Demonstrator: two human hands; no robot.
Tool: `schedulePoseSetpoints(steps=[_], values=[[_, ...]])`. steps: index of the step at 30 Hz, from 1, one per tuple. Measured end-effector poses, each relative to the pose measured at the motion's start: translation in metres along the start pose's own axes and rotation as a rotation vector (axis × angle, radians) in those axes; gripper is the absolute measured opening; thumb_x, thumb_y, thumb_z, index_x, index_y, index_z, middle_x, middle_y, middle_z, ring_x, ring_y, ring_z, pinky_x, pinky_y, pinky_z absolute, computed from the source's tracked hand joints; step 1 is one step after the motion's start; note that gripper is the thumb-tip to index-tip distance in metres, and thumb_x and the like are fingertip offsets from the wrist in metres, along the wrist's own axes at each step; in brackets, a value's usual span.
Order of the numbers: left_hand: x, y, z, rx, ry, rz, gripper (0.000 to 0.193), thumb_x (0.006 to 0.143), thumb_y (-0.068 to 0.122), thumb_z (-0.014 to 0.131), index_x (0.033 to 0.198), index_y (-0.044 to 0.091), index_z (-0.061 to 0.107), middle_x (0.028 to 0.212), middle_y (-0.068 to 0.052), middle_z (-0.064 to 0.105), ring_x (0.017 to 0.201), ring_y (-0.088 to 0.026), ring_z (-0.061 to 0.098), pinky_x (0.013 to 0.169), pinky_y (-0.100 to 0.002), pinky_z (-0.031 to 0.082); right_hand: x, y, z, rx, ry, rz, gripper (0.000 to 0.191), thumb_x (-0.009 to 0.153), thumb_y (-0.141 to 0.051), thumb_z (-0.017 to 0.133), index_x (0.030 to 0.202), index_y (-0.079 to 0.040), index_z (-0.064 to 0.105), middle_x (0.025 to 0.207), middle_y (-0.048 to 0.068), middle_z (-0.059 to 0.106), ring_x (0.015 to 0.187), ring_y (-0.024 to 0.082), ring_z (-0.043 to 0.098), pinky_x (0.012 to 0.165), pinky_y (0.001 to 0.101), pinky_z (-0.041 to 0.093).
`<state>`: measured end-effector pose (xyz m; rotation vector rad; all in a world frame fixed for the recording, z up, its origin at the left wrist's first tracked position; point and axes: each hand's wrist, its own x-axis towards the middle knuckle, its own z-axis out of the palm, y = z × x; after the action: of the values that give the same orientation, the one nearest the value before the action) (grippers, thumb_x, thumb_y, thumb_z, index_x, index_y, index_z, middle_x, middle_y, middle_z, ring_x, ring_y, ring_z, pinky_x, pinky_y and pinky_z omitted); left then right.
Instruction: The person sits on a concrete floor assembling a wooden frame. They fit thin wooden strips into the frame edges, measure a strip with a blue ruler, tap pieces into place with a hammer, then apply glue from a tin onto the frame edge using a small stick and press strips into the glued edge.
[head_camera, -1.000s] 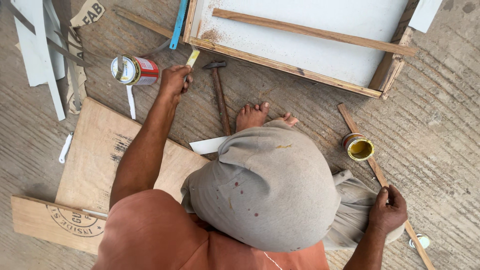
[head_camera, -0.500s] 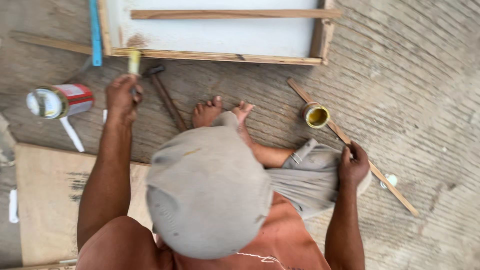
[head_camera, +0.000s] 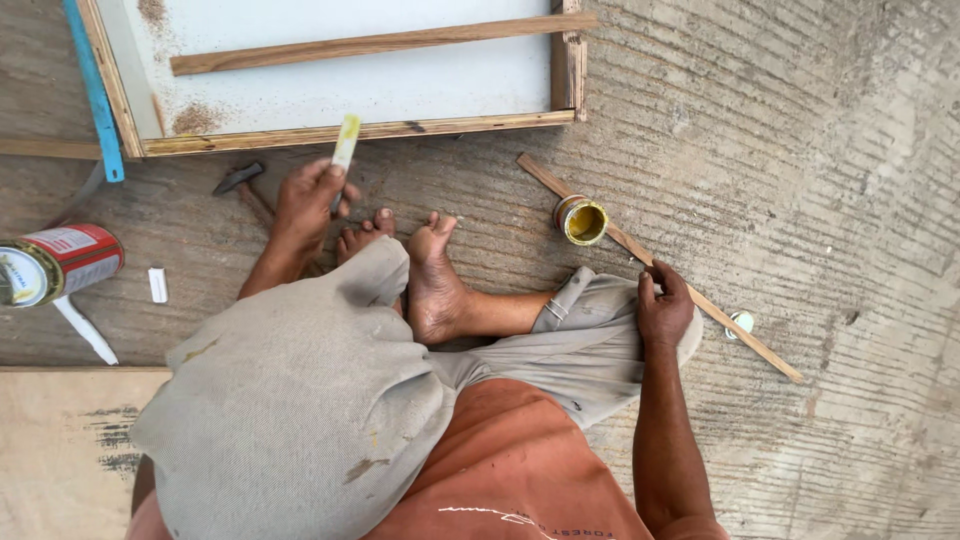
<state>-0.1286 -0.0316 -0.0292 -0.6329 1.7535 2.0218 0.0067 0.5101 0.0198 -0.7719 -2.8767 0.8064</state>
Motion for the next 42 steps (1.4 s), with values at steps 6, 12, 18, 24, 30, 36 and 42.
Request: schedulePoseSetpoints(steps=[6,12,18,24,30,36,42], values=[[0.034,0.066,0.026,0.376,-0.082,0.134,0.035,0.105,0.027,0.056,0.133,0.006,0.062,0.097,-0.002,0.073,0.068,-0.008,0.064,0.062,-0.026,0.056,0.000,-0.012,0.000,-0.031,-0.030,0.044,0.029,0.096,-0.017,0.074,0.125,-0.012,0.074,0.113,0.004,0.077,0.102,0.016,0.072,0.085,0.0294,0.058],[0.086,0.053,0.040,0.540,0.001,0.395,0.030,0.108,0.021,0.063,0.134,0.006,0.067,0.104,-0.009,0.069,0.080,-0.014,0.066,0.070,-0.031,0.057,0.000,0.006,0.004,0.057,-0.014,0.034,0.032,0.096,-0.019,0.074,0.126,-0.008,0.073,0.113,0.007,0.077,0.104,0.019,0.073,0.091,0.0328,0.057],[0.065,-0.022,0.013,0.164,0.030,0.515,0.040,0.102,0.022,0.072,0.135,0.002,0.063,0.127,-0.012,0.068,0.097,-0.016,0.070,0.078,-0.034,0.062,0.004,0.031,0.023,0.152,-0.014,-0.100,0.027,0.105,-0.014,0.074,0.126,0.003,0.072,0.116,0.016,0.075,0.103,0.023,0.071,0.094,0.0335,0.056],[-0.015,-0.093,-0.067,-0.241,0.279,0.023,0.030,0.096,0.017,0.072,0.122,0.003,0.069,0.099,-0.011,0.075,0.076,-0.014,0.070,0.066,-0.032,0.059,0.013,0.023,0.027,0.169,-0.102,-0.105,0.033,0.102,-0.010,0.072,0.129,0.008,0.069,0.114,0.017,0.074,0.098,0.021,0.070,0.086,0.0301,0.056],[-0.076,-0.136,-0.155,-0.731,0.520,0.155,0.026,0.100,0.010,0.067,0.126,0.006,0.067,0.100,-0.004,0.071,0.079,-0.013,0.067,0.067,-0.026,0.055,0.003,-0.023,0.023,0.558,-0.252,0.165,0.031,0.106,-0.014,0.062,0.129,0.007,0.067,0.111,0.015,0.073,0.095,0.019,0.071,0.081,0.0272,0.060],[-0.108,-0.139,-0.201,-0.783,0.683,0.210,0.031,0.098,0.007,0.070,0.128,0.009,0.065,0.098,-0.003,0.070,0.078,-0.013,0.068,0.066,-0.025,0.054,-0.025,-0.081,0.008,0.495,-0.297,0.072,0.031,0.109,-0.014,0.057,0.130,0.006,0.067,0.111,0.016,0.073,0.095,0.020,0.073,0.078,0.0266,0.061],[-0.143,-0.124,-0.240,-0.775,0.889,0.316,0.018,0.095,0.004,0.075,0.112,0.003,0.069,0.096,-0.009,0.073,0.074,-0.014,0.068,0.061,-0.024,0.056,-0.019,-0.073,0.011,0.490,-0.268,0.076,0.032,0.111,-0.015,0.051,0.131,0.005,0.068,0.112,0.016,0.074,0.095,0.020,0.074,0.075,0.0259,0.061]])
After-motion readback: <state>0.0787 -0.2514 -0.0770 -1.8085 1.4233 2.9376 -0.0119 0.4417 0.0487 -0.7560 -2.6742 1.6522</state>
